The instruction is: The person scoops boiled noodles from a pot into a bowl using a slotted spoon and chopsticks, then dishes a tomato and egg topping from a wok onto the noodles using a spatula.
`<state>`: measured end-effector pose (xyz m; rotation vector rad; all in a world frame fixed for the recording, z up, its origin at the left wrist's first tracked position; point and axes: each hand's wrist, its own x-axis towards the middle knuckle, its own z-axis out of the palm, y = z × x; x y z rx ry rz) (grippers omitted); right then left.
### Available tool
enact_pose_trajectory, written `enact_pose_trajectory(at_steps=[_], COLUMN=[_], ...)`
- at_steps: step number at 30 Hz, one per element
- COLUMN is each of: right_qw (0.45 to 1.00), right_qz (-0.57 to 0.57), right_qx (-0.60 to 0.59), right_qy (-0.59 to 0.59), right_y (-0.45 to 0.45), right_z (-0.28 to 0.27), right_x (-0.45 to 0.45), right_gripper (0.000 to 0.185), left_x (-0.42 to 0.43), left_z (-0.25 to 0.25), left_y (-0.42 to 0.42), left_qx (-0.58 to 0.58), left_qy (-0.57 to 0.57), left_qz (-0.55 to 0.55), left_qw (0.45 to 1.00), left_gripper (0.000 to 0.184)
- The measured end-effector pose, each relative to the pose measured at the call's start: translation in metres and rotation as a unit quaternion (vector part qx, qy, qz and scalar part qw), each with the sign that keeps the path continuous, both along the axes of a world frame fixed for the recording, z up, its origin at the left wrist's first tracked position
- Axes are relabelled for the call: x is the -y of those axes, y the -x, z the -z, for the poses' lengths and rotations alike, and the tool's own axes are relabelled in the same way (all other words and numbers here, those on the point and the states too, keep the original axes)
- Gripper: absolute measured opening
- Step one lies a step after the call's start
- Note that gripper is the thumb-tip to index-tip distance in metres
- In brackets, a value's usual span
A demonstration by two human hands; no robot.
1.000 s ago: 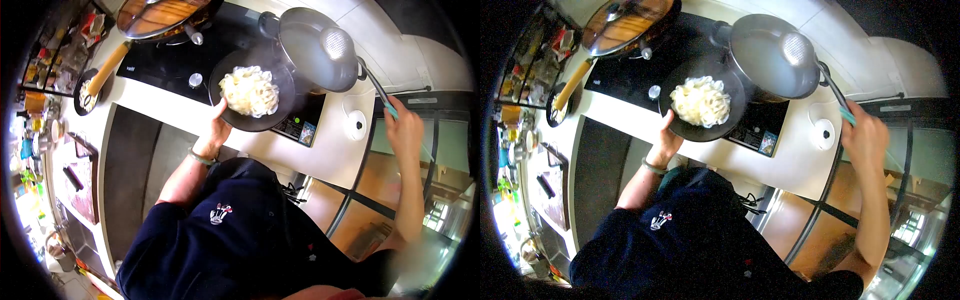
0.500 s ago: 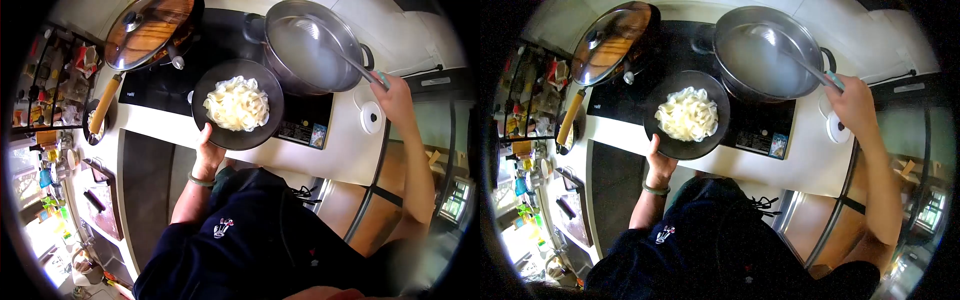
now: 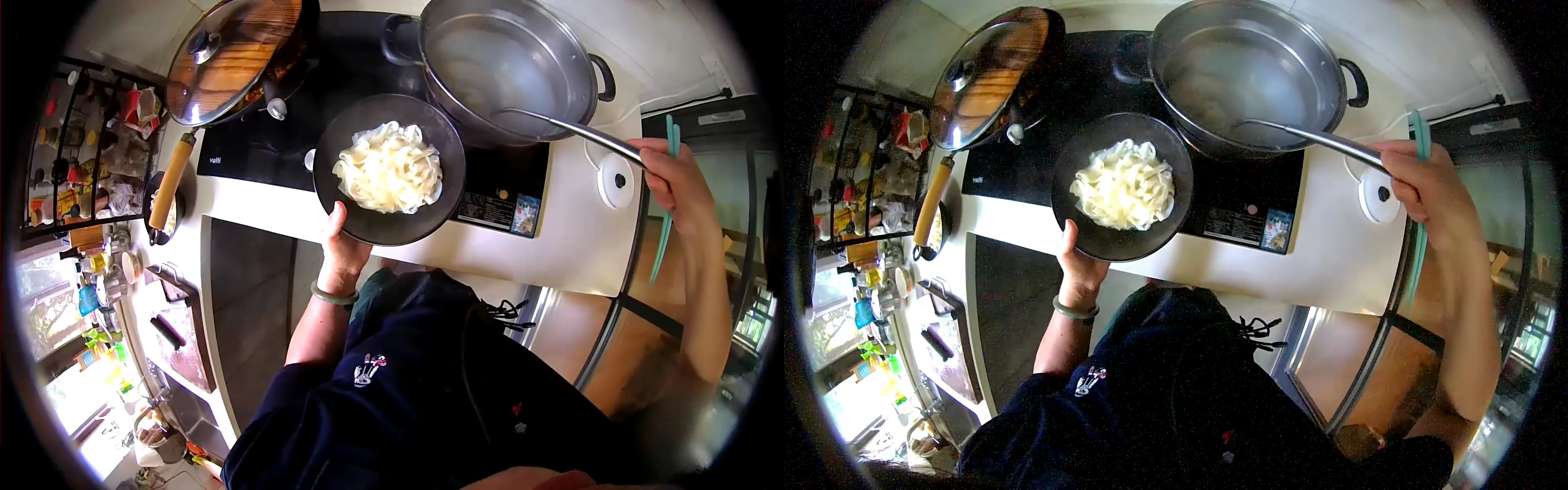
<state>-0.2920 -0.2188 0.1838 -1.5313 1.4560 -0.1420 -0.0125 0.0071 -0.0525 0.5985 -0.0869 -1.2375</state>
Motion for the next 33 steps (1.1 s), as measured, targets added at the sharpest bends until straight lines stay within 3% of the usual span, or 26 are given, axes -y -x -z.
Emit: enact_pose_trajectory(at_steps=[7, 12, 15, 18, 20, 23, 27, 30, 32, 33], right_qw=[0.995, 0.981, 0.979, 0.947, 0.85, 0.804, 0.812, 0.853, 0.929, 0.93], right_qz=[0.047, -0.003, -0.03, -0.122, -0.259, -0.304, -0.296, -0.25, -0.203, -0.202], right_qx=[0.004, -0.066, -0.084, -0.115, -0.173, -0.257, -0.262, -0.285, -0.096, -0.097], right_qy=[0.086, 0.182, 0.185, 0.274, 0.425, 0.442, 0.429, 0.358, 0.293, 0.291], right_y=[0.008, 0.006, 0.004, 0.014, 0.02, 0.016, 0.038, 0.052, 0.052, 0.048], right_z=[-0.012, -0.017, -0.015, 0.006, 0.016, 0.004, -0.005, -0.001, 0.003, 0.002], right_x=[0.009, 0.043, 0.058, 0.077, 0.082, 0.075, 0.083, 0.088, 0.083, 0.078], right_gripper=[0.027, 0.029, 0.026, 0.025, 0.026, 0.029, 0.03, 0.028, 0.025, 0.025], left_x=[0.0, 0.0, 0.0, -0.001, -0.002, -0.003, -0.006, -0.006, -0.006, -0.006], left_z=[-0.001, -0.002, -0.002, -0.001, 0.002, 0.003, 0.008, 0.008, 0.008, 0.006], left_y=[0.0, 0.002, 0.004, 0.005, 0.005, 0.005, 0.004, 0.005, 0.005, 0.005], left_qx=[0.015, 0.016, 0.039, 0.036, 0.036, 0.032, -0.001, 0.001, 0.001, 0.001], left_qy=[-0.009, 0.012, -0.053, -0.056, -0.063, -0.072, -0.017, -0.025, -0.035, -0.036], left_qz=[-0.005, 0.0, -0.026, -0.029, -0.033, -0.033, -0.017, -0.025, -0.029, -0.027], left_qw=[1.0, 1.0, 0.998, 0.997, 0.997, 0.996, 1.0, 0.999, 0.999, 0.999], left_gripper=[0.068, 0.066, 0.07, 0.069, 0.07, 0.07, 0.064, 0.065, 0.065, 0.065])
